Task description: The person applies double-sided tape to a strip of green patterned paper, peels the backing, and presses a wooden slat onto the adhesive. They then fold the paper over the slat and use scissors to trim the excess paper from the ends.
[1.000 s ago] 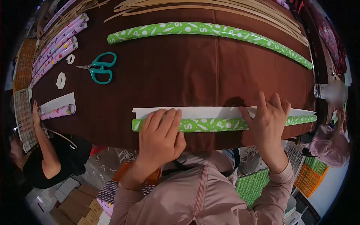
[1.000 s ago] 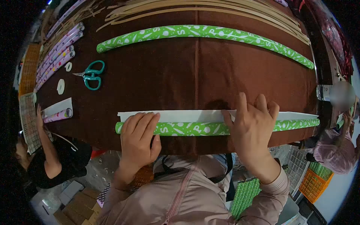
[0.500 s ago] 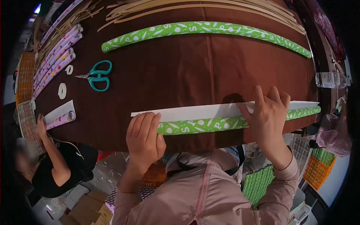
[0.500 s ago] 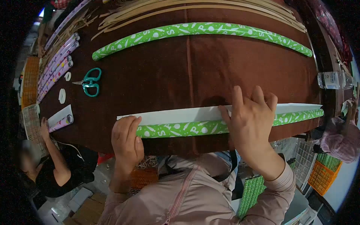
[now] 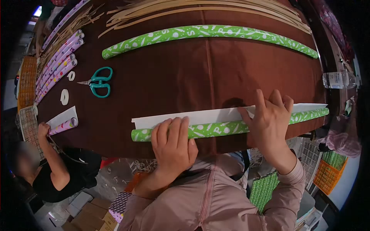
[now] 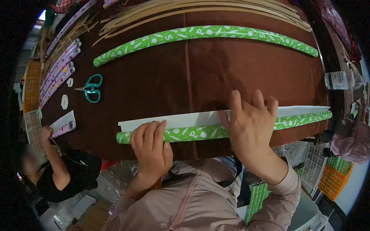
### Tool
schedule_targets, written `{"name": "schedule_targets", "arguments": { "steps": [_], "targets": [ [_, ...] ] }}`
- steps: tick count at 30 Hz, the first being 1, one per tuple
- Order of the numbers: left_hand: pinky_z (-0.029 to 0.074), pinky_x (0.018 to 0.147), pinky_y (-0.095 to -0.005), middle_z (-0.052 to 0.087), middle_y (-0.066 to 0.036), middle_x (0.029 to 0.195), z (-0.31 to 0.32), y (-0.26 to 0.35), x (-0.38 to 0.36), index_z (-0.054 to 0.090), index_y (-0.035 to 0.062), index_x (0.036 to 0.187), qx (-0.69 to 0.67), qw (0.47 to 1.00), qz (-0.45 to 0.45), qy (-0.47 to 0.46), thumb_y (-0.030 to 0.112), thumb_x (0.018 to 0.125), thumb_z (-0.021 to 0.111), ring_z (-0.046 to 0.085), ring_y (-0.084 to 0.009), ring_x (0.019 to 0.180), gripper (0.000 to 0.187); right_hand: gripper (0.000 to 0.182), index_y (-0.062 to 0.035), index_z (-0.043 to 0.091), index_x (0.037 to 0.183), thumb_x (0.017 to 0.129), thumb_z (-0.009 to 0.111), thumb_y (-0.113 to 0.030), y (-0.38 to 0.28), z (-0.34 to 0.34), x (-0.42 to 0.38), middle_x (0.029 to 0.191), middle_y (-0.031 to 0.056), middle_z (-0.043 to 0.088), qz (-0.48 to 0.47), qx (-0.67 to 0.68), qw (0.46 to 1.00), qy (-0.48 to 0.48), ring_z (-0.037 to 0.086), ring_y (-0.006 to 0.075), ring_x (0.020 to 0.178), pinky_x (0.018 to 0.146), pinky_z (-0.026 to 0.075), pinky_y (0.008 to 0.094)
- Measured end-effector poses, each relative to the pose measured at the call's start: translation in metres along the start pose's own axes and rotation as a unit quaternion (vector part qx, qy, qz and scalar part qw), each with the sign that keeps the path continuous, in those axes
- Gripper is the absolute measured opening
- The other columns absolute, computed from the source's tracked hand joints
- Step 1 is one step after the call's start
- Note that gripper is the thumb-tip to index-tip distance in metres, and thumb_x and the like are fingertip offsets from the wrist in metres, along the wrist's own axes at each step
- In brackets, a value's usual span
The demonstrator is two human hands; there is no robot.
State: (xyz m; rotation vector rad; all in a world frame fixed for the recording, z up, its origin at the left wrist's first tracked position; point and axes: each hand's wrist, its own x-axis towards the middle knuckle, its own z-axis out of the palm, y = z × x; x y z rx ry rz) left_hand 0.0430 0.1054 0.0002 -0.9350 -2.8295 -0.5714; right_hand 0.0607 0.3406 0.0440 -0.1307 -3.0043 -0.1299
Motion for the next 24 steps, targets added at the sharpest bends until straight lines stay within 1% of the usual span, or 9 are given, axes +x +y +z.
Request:
{"name": "schedule_targets", "arguments": {
  "steps": [1, 3, 6, 7, 13, 15, 19, 22, 24],
  "targets": [
    [0.032, 0.098, -0.0494, 0.056, -0.016, 0.118, 0.002, 0.001, 0.002, 0.060, -0.0007, 0.120, -0.002, 1.000, 0.000, 0.000, 0.025, 0.089, 0.046, 0.048, -0.0329, 0.112, 0.043, 0.052, -0.0024, 0.059, 0.108, 0.069, 0.080, -0.029, 0.000, 0.000, 0.000, 0.062, 0.0028, 0.060, 0.001, -0.002, 1.000, -0.001, 0.057, 0.0219, 0.082, 0.086, 0.034, 0.0418],
    [0.040, 0.095, -0.0470, 0.058, -0.016, 0.113, 0.007, 0.002, 0.005, 0.060, -0.0044, 0.116, 0.004, 1.000, 0.009, 0.020, 0.025, 0.082, 0.052, 0.052, -0.0324, 0.105, 0.046, 0.050, -0.0029, 0.059, 0.105, 0.069, 0.080, -0.030, 0.000, 0.001, -0.001, 0.061, 0.0025, 0.060, 0.000, 0.003, 1.000, 0.013, 0.056, 0.0219, 0.081, 0.085, 0.034, 0.0415],
    [0.041, 0.092, -0.0478, 0.058, -0.016, 0.113, 0.011, -0.001, 0.003, 0.061, -0.0022, 0.115, 0.009, 0.999, 0.023, 0.028, 0.026, 0.082, 0.053, 0.053, -0.0329, 0.102, 0.044, 0.049, -0.0031, 0.058, 0.104, 0.070, 0.080, -0.030, 0.001, 0.001, 0.000, 0.060, 0.0023, 0.059, -0.002, 0.004, 1.000, 0.012, 0.056, 0.0221, 0.080, 0.085, 0.034, 0.0410],
    [0.041, 0.092, -0.0478, 0.058, -0.016, 0.113, 0.011, 0.001, 0.004, 0.061, -0.0022, 0.115, 0.010, 0.999, 0.023, 0.027, 0.026, 0.082, 0.053, 0.053, -0.0329, 0.102, 0.044, 0.049, -0.0031, 0.058, 0.104, 0.070, 0.080, -0.030, 0.001, 0.001, 0.000, 0.060, 0.0023, 0.059, -0.002, 0.005, 1.000, 0.012, 0.056, 0.0221, 0.080, 0.085, 0.034, 0.0410],
    [0.039, 0.091, -0.0481, 0.055, -0.014, 0.111, 0.008, 0.021, 0.012, 0.065, 0.0129, 0.114, 0.082, 0.997, -0.004, 0.011, 0.032, 0.081, 0.057, 0.051, -0.0321, 0.103, 0.039, 0.049, -0.0033, 0.058, 0.103, 0.069, 0.081, -0.030, 0.001, 0.002, -0.001, 0.060, 0.0017, 0.058, -0.006, -0.008, 1.000, 0.014, 0.055, 0.0219, 0.078, 0.085, 0.034, 0.0407],
    [0.029, 0.094, -0.0493, 0.052, -0.015, 0.118, 0.010, 0.027, 0.012, 0.064, 0.0146, 0.119, 0.079, 0.997, -0.024, -0.007, 0.032, 0.085, 0.053, 0.044, -0.0338, 0.110, 0.040, 0.050, -0.0034, 0.058, 0.103, 0.068, 0.081, -0.031, 0.001, 0.002, -0.001, 0.060, 0.0015, 0.058, -0.004, 0.003, 1.000, 0.017, 0.055, 0.0218, 0.078, 0.084, 0.034, 0.0410],
    [0.029, 0.092, -0.0485, 0.052, -0.013, 0.117, 0.018, 0.040, 0.019, 0.064, 0.0152, 0.119, 0.077, 0.997, -0.001, -0.004, 0.033, 0.085, 0.053, 0.043, -0.0324, 0.108, 0.040, 0.050, -0.0034, 0.058, 0.103, 0.069, 0.081, -0.031, 0.002, 0.002, -0.001, 0.060, 0.0017, 0.058, -0.008, 0.002, 1.000, 0.023, 0.055, 0.0218, 0.078, 0.083, 0.035, 0.0411],
    [0.037, 0.087, -0.0443, 0.058, -0.007, 0.113, 0.023, 0.049, 0.025, 0.066, 0.0171, 0.113, 0.095, 0.995, 0.018, 0.010, 0.038, 0.083, 0.054, 0.050, -0.0273, 0.104, 0.039, 0.050, -0.0033, 0.058, 0.104, 0.069, 0.080, -0.031, 0.002, 0.002, -0.001, 0.060, 0.0022, 0.058, -0.009, 0.006, 1.000, 0.027, 0.055, 0.0218, 0.078, 0.083, 0.035, 0.0414],
    [0.037, 0.086, -0.0434, 0.058, -0.007, 0.113, 0.027, 0.054, 0.027, 0.066, 0.0163, 0.113, 0.094, 0.995, 0.024, 0.016, 0.038, 0.083, 0.053, 0.050, -0.0263, 0.103, 0.039, 0.050, -0.0032, 0.058, 0.105, 0.069, 0.080, -0.031, 0.002, 0.002, -0.001, 0.061, 0.0027, 0.058, -0.003, 0.017, 1.000, 0.005, 0.055, 0.0220, 0.079, 0.083, 0.035, 0.0417]
  ]
}}
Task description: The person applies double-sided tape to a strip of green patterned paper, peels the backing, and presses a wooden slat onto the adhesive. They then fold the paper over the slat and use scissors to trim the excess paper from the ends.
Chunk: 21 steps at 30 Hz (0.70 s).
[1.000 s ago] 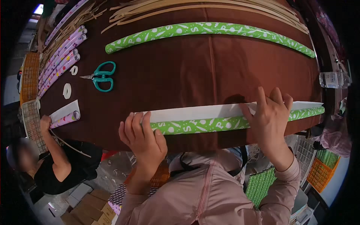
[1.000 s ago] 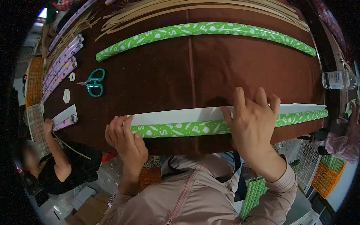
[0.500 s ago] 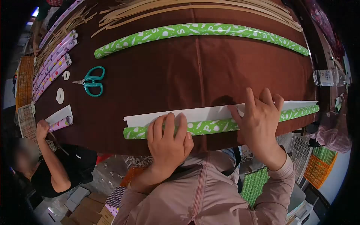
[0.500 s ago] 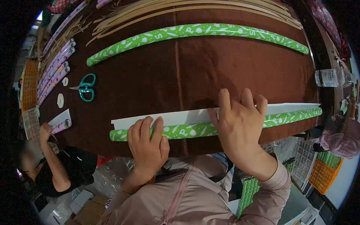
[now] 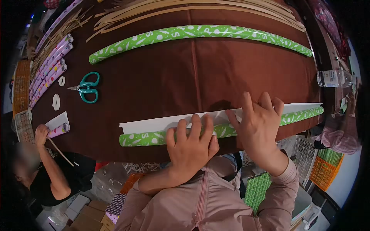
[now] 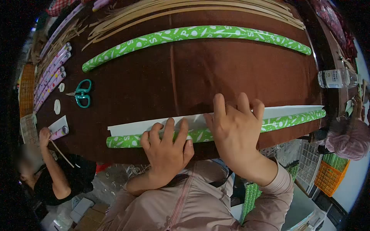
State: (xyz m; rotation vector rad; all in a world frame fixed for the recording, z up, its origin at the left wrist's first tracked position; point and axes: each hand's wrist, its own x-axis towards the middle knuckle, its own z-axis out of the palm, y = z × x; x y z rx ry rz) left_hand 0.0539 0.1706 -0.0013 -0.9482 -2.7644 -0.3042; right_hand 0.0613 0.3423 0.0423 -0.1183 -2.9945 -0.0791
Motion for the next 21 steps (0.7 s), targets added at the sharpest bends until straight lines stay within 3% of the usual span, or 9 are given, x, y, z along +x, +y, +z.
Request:
{"name": "schedule_targets", "arguments": {
  "steps": [2, 4, 7, 8, 12, 14, 16, 18, 21],
  "targets": [
    [0.037, 0.085, -0.0424, 0.059, -0.006, 0.113, 0.002, 0.006, 0.002, 0.066, 0.0156, 0.113, -0.001, 1.000, 0.004, 0.006, 0.038, 0.083, 0.053, 0.051, -0.0253, 0.103, 0.039, 0.049, -0.0033, 0.058, 0.105, 0.070, 0.080, -0.030, 0.000, 0.001, 0.000, 0.061, 0.0027, 0.058, -0.002, 0.000, 1.000, 0.006, 0.055, 0.0223, 0.078, 0.083, 0.035, 0.0418],
    [0.031, 0.092, -0.0463, 0.058, -0.012, 0.119, 0.003, 0.013, 0.004, 0.066, 0.0061, 0.114, -0.039, 0.999, 0.025, -0.002, 0.033, 0.081, 0.056, 0.047, -0.0298, 0.106, 0.044, 0.049, -0.0034, 0.058, 0.105, 0.070, 0.080, -0.030, 0.001, 0.001, 0.000, 0.061, 0.0026, 0.058, -0.005, 0.000, 1.000, 0.011, 0.055, 0.0225, 0.078, 0.083, 0.035, 0.0419],
    [0.034, 0.089, -0.0468, 0.058, -0.014, 0.120, 0.004, 0.022, 0.006, 0.066, -0.0011, 0.111, -0.078, 0.996, 0.049, -0.021, 0.033, 0.079, 0.057, 0.049, -0.0306, 0.104, 0.047, 0.048, -0.0036, 0.058, 0.105, 0.070, 0.079, -0.028, 0.001, -0.001, 0.001, 0.061, 0.0028, 0.059, -0.013, 0.000, 1.000, -0.005, 0.054, 0.0230, 0.078, 0.082, 0.034, 0.0421],
    [0.037, 0.085, -0.0450, 0.060, -0.015, 0.118, 0.009, 0.025, 0.007, 0.066, -0.0046, 0.108, -0.097, 0.994, 0.046, 0.018, 0.032, 0.078, 0.058, 0.052, -0.0310, 0.099, 0.048, 0.043, -0.0050, 0.058, 0.105, 0.073, 0.077, -0.028, 0.000, -0.001, 0.000, 0.063, 0.0029, 0.059, -0.005, 0.005, 1.000, -0.014, 0.054, 0.0235, 0.081, 0.083, 0.035, 0.0435],
    [0.040, 0.080, -0.0414, 0.061, -0.016, 0.116, 0.014, 0.029, 0.009, 0.066, -0.0039, 0.109, -0.109, 0.993, 0.047, 0.020, 0.031, 0.079, 0.057, 0.054, -0.0300, 0.096, 0.047, 0.037, -0.0071, 0.059, 0.103, 0.077, 0.074, -0.028, 0.001, 0.001, -0.002, 0.061, 0.0023, 0.058, -0.007, 0.009, 1.000, 0.001, 0.053, 0.0235, 0.082, 0.081, 0.034, 0.0449],
    [0.039, 0.081, -0.0375, 0.063, -0.012, 0.113, 0.014, 0.027, 0.010, 0.069, 0.0012, 0.099, -0.086, 0.995, 0.053, 0.025, 0.031, 0.081, 0.054, 0.056, -0.0262, 0.095, 0.038, 0.036, -0.0073, 0.058, 0.102, 0.077, 0.074, -0.028, 0.001, -0.001, -0.003, 0.059, 0.0019, 0.057, -0.002, 0.007, 1.000, 0.000, 0.053, 0.0233, 0.081, 0.080, 0.034, 0.0443],
    [0.039, 0.081, -0.0370, 0.063, -0.012, 0.113, 0.016, 0.025, 0.009, 0.069, 0.0014, 0.098, -0.084, 0.994, 0.057, 0.034, 0.030, 0.080, 0.054, 0.056, -0.0258, 0.094, 0.037, 0.035, -0.0074, 0.058, 0.101, 0.078, 0.074, -0.029, 0.005, -0.003, -0.003, 0.057, 0.0015, 0.056, 0.005, -0.001, 1.000, -0.001, 0.052, 0.0232, 0.080, 0.080, 0.034, 0.0437],
    [0.040, 0.081, -0.0366, 0.063, -0.011, 0.114, 0.012, 0.024, 0.010, 0.069, 0.0010, 0.097, -0.093, 0.994, 0.060, 0.018, 0.028, 0.079, 0.053, 0.056, -0.0253, 0.093, 0.036, 0.048, -0.0014, 0.059, 0.105, 0.073, 0.080, -0.029, 0.012, -0.005, -0.004, 0.060, 0.0030, 0.057, -0.032, 0.048, 0.998, 0.000, 0.053, 0.0238, 0.073, 0.078, 0.033, 0.0416],
    [0.041, 0.082, -0.0367, 0.063, -0.010, 0.114, 0.013, 0.024, 0.010, 0.069, 0.0003, 0.102, -0.077, 0.995, 0.061, 0.013, 0.028, 0.079, 0.053, 0.056, -0.0247, 0.093, 0.039, 0.048, -0.0007, 0.059, 0.103, 0.072, 0.081, -0.029, 0.026, -0.027, 0.000, 0.064, 0.0036, 0.057, -0.043, 0.109, 0.991, -0.058, 0.053, 0.0243, 0.073, 0.080, 0.034, 0.0423]
  ]
}}
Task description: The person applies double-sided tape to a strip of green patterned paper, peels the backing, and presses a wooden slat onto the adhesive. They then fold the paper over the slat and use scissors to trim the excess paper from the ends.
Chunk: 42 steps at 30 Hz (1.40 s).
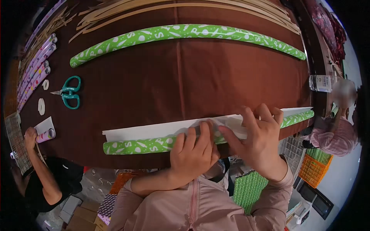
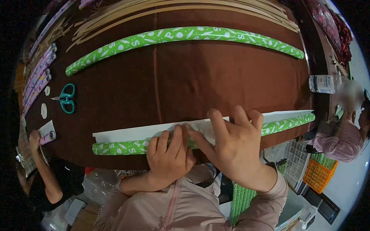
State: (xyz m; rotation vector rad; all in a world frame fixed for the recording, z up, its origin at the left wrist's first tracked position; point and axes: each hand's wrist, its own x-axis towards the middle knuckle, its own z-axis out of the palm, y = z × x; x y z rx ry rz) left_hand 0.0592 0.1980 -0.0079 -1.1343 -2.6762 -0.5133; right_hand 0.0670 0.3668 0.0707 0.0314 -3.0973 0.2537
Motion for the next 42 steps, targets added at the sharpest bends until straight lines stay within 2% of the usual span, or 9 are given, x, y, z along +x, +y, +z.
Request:
{"name": "schedule_targets", "arguments": {
  "steps": [5, 10, 11, 15, 21, 24, 34, 36, 42],
  "targets": [
    [0.044, 0.083, -0.0373, 0.062, -0.008, 0.113, -0.002, 0.001, 0.004, 0.068, -0.0013, 0.112, 0.014, 1.000, -0.002, -0.011, 0.026, 0.081, 0.049, 0.055, -0.0238, 0.088, 0.045, 0.042, -0.0051, 0.058, 0.097, 0.074, 0.080, -0.032, 0.034, -0.021, -0.013, 0.061, 0.0020, 0.059, 0.016, -0.034, 0.999, 0.026, 0.052, 0.0264, 0.073, 0.078, 0.032, 0.0433],
    [0.045, 0.081, -0.0373, 0.062, -0.009, 0.110, 0.002, 0.000, 0.003, 0.069, -0.0021, 0.111, 0.009, 1.000, 0.011, 0.007, 0.025, 0.080, 0.048, 0.056, -0.0239, 0.086, 0.045, 0.048, -0.0050, 0.061, 0.100, 0.069, 0.084, -0.033, 0.073, -0.039, -0.043, 0.069, 0.0025, 0.056, 0.133, -0.023, 0.990, 0.025, 0.050, 0.0261, 0.076, 0.082, 0.031, 0.0401],
    [0.043, 0.083, -0.0406, 0.062, -0.011, 0.113, 0.001, 0.000, 0.002, 0.066, -0.0030, 0.115, 0.012, 1.000, 0.010, -0.007, 0.026, 0.083, 0.046, 0.055, -0.0263, 0.090, 0.048, 0.047, -0.0069, 0.062, 0.099, 0.067, 0.085, -0.032, 0.083, -0.033, -0.049, 0.076, 0.0036, 0.056, 0.099, -0.005, 0.991, 0.089, 0.049, 0.0244, 0.077, 0.083, 0.030, 0.0389],
    [0.039, 0.086, -0.0437, 0.061, -0.015, 0.117, 0.002, 0.001, 0.000, 0.062, -0.0047, 0.121, 0.014, 1.000, 0.012, -0.025, 0.025, 0.086, 0.043, 0.054, -0.0290, 0.094, 0.050, 0.049, -0.0055, 0.062, 0.101, 0.068, 0.085, -0.034, 0.100, -0.033, -0.061, 0.076, 0.0043, 0.057, 0.185, -0.028, 0.981, 0.055, 0.051, 0.0238, 0.080, 0.085, 0.030, 0.0400],
    [0.038, 0.085, -0.0428, 0.059, -0.015, 0.119, 0.002, 0.002, 0.001, 0.060, -0.0035, 0.123, 0.025, 0.999, 0.015, -0.029, 0.024, 0.089, 0.041, 0.052, -0.0301, 0.094, 0.048, 0.058, -0.0036, 0.058, 0.105, 0.070, 0.083, -0.042, 0.112, -0.006, -0.058, 0.063, 0.0052, 0.059, 0.173, -0.099, 0.977, 0.079, 0.059, 0.0307, 0.084, 0.092, 0.030, 0.0478],
    [0.040, 0.086, -0.0421, 0.061, -0.011, 0.115, 0.003, 0.002, 0.000, 0.066, -0.0017, 0.117, 0.036, 0.999, 0.002, -0.020, 0.024, 0.080, 0.046, 0.055, -0.0271, 0.091, 0.048, 0.051, -0.0094, 0.061, 0.104, 0.066, 0.086, -0.034, 0.110, -0.002, -0.056, 0.068, 0.0009, 0.059, 0.169, -0.116, 0.976, 0.074, 0.055, 0.0213, 0.078, 0.091, 0.031, 0.0407],
    [0.039, 0.085, -0.0415, 0.061, -0.012, 0.115, 0.002, 0.001, 0.000, 0.065, -0.0027, 0.117, 0.047, 0.999, 0.013, -0.024, 0.024, 0.083, 0.043, 0.054, -0.0267, 0.092, 0.048, 0.045, -0.0108, 0.060, 0.101, 0.071, 0.082, -0.036, 0.105, 0.005, -0.053, 0.063, 0.0009, 0.059, 0.153, -0.138, 0.974, 0.098, 0.056, 0.0233, 0.078, 0.089, 0.031, 0.0413],
    [0.036, 0.090, -0.0418, 0.059, -0.013, 0.123, 0.000, 0.001, -0.001, 0.059, -0.0023, 0.126, 0.048, 0.997, 0.009, -0.064, 0.023, 0.092, 0.037, 0.050, -0.0281, 0.099, 0.048, 0.045, -0.0110, 0.060, 0.100, 0.071, 0.082, -0.036, 0.103, 0.007, -0.053, 0.063, 0.0010, 0.060, 0.156, -0.141, 0.973, 0.097, 0.057, 0.0240, 0.078, 0.089, 0.031, 0.0417],
    [0.039, 0.085, -0.0406, 0.061, -0.011, 0.116, 0.002, 0.003, 0.002, 0.064, -0.0033, 0.118, 0.068, 0.997, 0.019, -0.034, 0.024, 0.086, 0.041, 0.052, -0.0263, 0.093, 0.049, 0.053, -0.0049, 0.056, 0.109, 0.076, 0.078, -0.040, 0.103, 0.010, -0.054, 0.061, 0.0012, 0.063, 0.145, -0.162, 0.972, 0.089, 0.058, 0.0281, 0.090, 0.088, 0.031, 0.0466]
  ]
}}
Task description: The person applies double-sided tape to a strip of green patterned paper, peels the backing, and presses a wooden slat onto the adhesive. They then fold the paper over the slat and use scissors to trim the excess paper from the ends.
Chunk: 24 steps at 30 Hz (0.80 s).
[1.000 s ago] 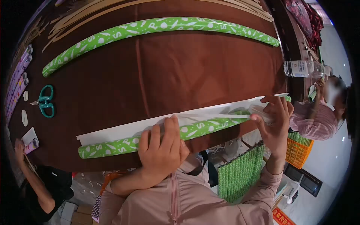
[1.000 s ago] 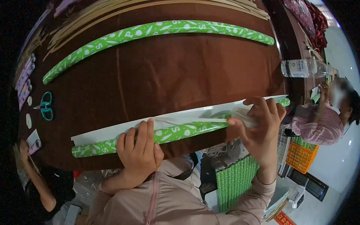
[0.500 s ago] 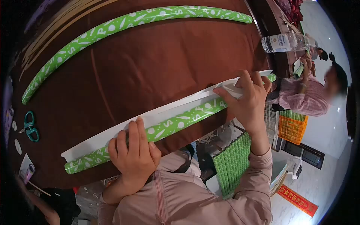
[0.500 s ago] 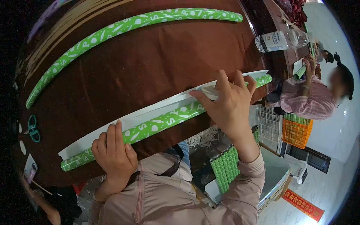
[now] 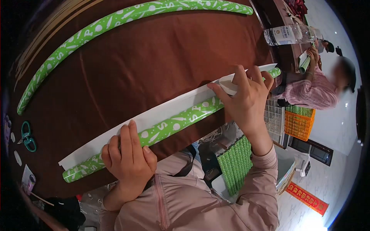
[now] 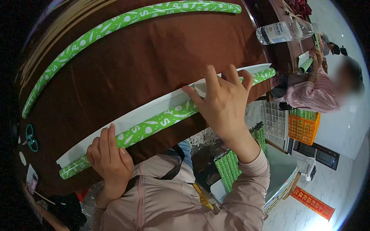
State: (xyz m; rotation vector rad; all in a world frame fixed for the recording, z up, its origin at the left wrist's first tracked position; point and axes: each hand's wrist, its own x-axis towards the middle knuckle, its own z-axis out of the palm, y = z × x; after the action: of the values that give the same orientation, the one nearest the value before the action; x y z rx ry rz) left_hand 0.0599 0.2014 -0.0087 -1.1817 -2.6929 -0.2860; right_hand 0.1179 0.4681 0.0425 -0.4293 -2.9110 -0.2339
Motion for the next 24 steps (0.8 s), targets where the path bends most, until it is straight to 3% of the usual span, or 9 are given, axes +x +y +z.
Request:
{"name": "schedule_targets", "arguments": {
  "steps": [4, 7, 10, 18, 24],
  "targets": [
    [0.039, 0.084, -0.0406, 0.061, -0.011, 0.115, 0.001, -0.001, -0.001, 0.065, -0.0021, 0.117, 0.002, 1.000, -0.006, -0.001, 0.025, 0.085, 0.042, 0.052, -0.0263, 0.092, 0.048, 0.044, -0.0099, 0.058, 0.104, 0.076, 0.079, -0.037, -0.005, 0.000, 0.000, 0.067, 0.0018, 0.065, 0.014, -0.014, 1.000, -0.007, 0.062, 0.0278, 0.086, 0.095, 0.031, 0.0448],
    [0.040, 0.083, -0.0407, 0.061, -0.010, 0.112, -0.001, -0.002, 0.002, 0.067, 0.0054, 0.116, 0.007, 1.000, -0.006, -0.005, 0.029, 0.084, 0.045, 0.053, -0.0263, 0.091, 0.045, 0.052, -0.0049, 0.056, 0.113, 0.078, 0.076, -0.038, -0.007, 0.002, 0.000, 0.065, 0.0031, 0.064, -0.010, -0.033, 0.999, -0.011, 0.059, 0.0288, 0.093, 0.091, 0.031, 0.0475],
    [0.040, 0.082, -0.0412, 0.058, -0.007, 0.111, -0.008, 0.004, 0.011, 0.066, 0.0171, 0.115, 0.013, 0.999, -0.016, -0.039, 0.038, 0.083, 0.052, 0.054, -0.0257, 0.093, 0.041, 0.051, -0.0045, 0.056, 0.113, 0.078, 0.076, -0.036, -0.009, 0.003, 0.002, 0.064, 0.0031, 0.063, -0.011, -0.040, 0.999, -0.003, 0.059, 0.0278, 0.092, 0.091, 0.032, 0.0488],
    [0.040, 0.084, -0.0408, 0.058, -0.005, 0.110, -0.002, 0.035, 0.030, 0.065, 0.0154, 0.114, 0.038, 0.999, -0.006, -0.012, 0.042, 0.081, 0.054, 0.055, -0.0235, 0.097, 0.044, 0.053, -0.0038, 0.056, 0.113, 0.076, 0.077, -0.035, -0.010, 0.004, 0.001, 0.062, 0.0030, 0.062, -0.001, -0.030, 0.999, 0.015, 0.057, 0.0259, 0.092, 0.093, 0.032, 0.0513],
    [0.041, 0.082, -0.0364, 0.058, -0.007, 0.106, 0.008, 0.063, 0.049, 0.065, 0.0050, 0.109, -0.015, 1.000, 0.026, 0.008, 0.039, 0.083, 0.051, 0.053, -0.0229, 0.092, 0.045, 0.054, -0.0028, 0.055, 0.115, 0.076, 0.078, -0.033, -0.009, 0.004, 0.000, 0.062, 0.0031, 0.061, -0.014, -0.032, 0.999, 0.019, 0.057, 0.0260, 0.093, 0.093, 0.032, 0.0489]
  ]
}}
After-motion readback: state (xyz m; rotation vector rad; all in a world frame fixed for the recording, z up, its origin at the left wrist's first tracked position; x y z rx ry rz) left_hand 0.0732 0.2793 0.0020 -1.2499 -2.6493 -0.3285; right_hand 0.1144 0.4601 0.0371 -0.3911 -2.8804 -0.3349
